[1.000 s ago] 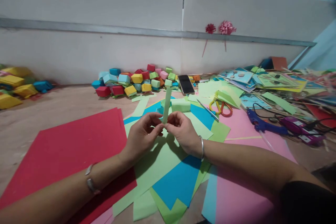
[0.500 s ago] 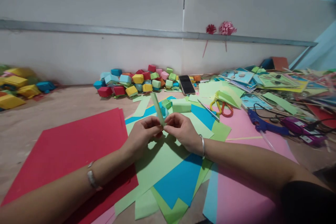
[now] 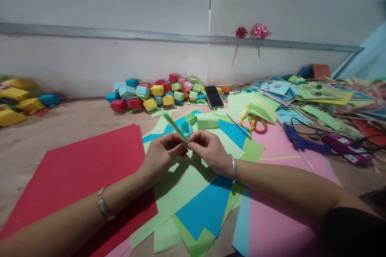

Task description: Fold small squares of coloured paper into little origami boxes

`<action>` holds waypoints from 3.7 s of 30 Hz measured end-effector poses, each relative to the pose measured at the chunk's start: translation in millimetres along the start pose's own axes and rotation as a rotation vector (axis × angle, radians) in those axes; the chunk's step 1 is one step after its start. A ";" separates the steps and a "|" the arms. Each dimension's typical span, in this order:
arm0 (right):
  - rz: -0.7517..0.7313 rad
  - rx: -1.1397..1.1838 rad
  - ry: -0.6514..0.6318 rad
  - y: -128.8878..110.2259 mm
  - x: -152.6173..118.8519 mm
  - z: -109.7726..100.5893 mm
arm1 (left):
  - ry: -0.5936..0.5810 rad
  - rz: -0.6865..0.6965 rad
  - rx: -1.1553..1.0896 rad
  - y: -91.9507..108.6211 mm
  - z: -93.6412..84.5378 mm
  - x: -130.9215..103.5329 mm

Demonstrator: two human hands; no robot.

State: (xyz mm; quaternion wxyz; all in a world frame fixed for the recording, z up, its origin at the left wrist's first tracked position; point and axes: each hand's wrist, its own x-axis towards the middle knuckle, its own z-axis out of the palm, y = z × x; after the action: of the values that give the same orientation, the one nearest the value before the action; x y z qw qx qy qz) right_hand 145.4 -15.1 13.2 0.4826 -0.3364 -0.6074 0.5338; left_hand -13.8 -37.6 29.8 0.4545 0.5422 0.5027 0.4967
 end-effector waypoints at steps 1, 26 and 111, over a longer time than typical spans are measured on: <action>0.004 0.004 0.004 0.9 -0.1 -0.1 | 0.004 0.013 0.013 1.5 0.4 -0.3; 0.059 0.061 0.036 -4.0 1.9 1.4 | -0.023 -0.283 -0.279 10.5 6.5 -4.6; -0.190 -0.264 0.008 2.5 -0.5 -2.8 | 0.043 -0.104 -0.188 4.0 6.6 -4.6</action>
State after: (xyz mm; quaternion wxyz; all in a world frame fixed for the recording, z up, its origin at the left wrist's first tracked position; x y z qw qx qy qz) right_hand 147.9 -14.2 10.5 0.4851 -0.3401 -0.6995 0.3997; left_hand -6.8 -42.4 32.7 0.5177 0.4595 0.4909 0.5290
